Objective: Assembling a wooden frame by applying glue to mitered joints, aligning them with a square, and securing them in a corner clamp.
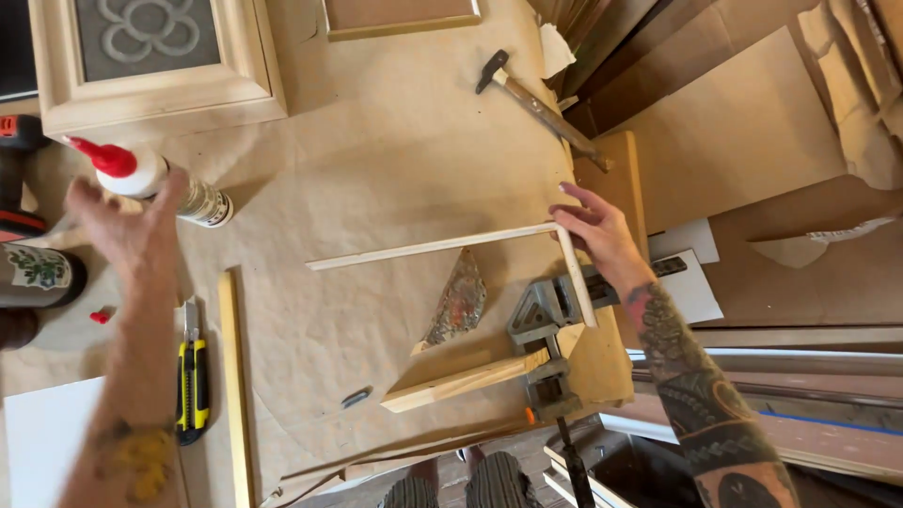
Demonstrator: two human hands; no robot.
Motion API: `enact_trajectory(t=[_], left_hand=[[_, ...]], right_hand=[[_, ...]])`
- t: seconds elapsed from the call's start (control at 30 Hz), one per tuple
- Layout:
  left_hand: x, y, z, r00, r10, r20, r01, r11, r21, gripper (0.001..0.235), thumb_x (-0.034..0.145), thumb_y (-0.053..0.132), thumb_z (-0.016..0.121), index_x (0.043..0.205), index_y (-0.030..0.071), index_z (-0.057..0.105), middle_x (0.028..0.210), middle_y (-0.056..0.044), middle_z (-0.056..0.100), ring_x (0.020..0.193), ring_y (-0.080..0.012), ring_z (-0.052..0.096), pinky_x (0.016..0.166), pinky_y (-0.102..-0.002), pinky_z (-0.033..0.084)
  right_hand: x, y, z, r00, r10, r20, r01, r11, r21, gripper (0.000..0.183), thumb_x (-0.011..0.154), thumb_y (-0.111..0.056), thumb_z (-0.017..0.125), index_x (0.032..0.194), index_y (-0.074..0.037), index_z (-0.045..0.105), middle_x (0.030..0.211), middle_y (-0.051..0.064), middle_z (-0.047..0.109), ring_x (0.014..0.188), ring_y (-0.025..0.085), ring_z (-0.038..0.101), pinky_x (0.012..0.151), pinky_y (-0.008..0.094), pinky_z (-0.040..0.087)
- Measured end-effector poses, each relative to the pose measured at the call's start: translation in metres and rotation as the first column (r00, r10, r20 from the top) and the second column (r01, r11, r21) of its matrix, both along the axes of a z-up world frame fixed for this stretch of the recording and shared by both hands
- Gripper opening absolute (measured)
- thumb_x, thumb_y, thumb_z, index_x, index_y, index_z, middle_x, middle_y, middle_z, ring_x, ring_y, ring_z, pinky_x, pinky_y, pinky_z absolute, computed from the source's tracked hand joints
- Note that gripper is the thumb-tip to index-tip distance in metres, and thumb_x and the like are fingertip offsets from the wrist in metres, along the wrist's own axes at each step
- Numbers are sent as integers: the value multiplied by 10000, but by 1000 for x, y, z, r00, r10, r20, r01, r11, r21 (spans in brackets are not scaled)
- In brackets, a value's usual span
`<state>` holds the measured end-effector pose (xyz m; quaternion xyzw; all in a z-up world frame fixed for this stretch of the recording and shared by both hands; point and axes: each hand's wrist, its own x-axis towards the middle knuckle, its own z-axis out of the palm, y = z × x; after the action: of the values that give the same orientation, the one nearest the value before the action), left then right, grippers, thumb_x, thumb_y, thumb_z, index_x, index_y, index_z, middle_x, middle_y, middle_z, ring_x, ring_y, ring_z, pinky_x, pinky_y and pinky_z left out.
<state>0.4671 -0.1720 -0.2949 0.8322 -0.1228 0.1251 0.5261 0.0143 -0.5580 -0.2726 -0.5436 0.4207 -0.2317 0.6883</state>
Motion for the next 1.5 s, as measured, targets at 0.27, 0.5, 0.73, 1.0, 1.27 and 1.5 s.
enact_trajectory(t=[0.27, 0.5, 0.73, 1.0, 1.27, 1.5], left_hand=[[-160, -18, 6, 802, -566, 193, 500, 812, 302, 551, 793, 120, 851, 1311, 45, 677, 1247, -190, 685, 1175, -387, 657, 1062, -490, 477], [-187, -43, -42, 714, -694, 90, 462, 564, 684, 554, 738, 195, 831, 1275, 172, 700, 1073, -23, 731, 1077, -203, 699, 1182, -557, 312], [-292, -75, -26, 732, -600, -324, 681, 670, 297, 465, 895, 227, 748, 1333, 108, 649, 1118, -116, 721, 1067, -302, 725, 949, -455, 558], [-285, -74, -44, 352, -539, -766, 785, 616, -73, 398, 955, 179, 634, 1344, 222, 703, 1197, -148, 757, 1129, -325, 719, 984, -424, 574], [-288, -62, -35, 327, -518, -790, 780, 620, -84, 387, 936, 175, 624, 1290, 280, 738, 1135, -91, 779, 1009, -264, 763, 920, -406, 598], [-291, -53, -30, 382, -508, -772, 759, 648, -51, 344, 946, 250, 665, 1276, 185, 736, 1126, -120, 782, 1052, -283, 756, 928, -396, 598]], right_hand=[[5, -1, -34, 997, 65, -36, -63, 996, 60, 604, 841, -19, 821, 1404, -116, 625, 1076, 206, 731, 852, 253, 772, 787, 390, 671], [10, 1, -33, 996, 83, -36, -81, 996, 46, 552, 879, -43, 801, 1399, -112, 629, 1095, 206, 729, 896, 260, 766, 815, 402, 666], [11, -1, -36, 998, 67, -13, -67, 996, 63, 540, 889, -59, 803, 1396, -124, 627, 1108, 204, 734, 927, 265, 771, 837, 405, 665], [10, -4, -40, 997, 74, -5, -74, 995, 62, 538, 894, -59, 806, 1397, -126, 626, 1115, 213, 727, 951, 279, 767, 843, 417, 663], [14, 8, -32, 993, 114, -32, -113, 992, 56, 549, 891, -46, 801, 1404, -137, 626, 1117, 200, 731, 967, 259, 760, 848, 410, 663], [10, 1, -50, 981, 181, -65, -178, 983, 49, 596, 878, -40, 812, 1427, -130, 600, 1142, 211, 720, 963, 260, 754, 845, 410, 662]])
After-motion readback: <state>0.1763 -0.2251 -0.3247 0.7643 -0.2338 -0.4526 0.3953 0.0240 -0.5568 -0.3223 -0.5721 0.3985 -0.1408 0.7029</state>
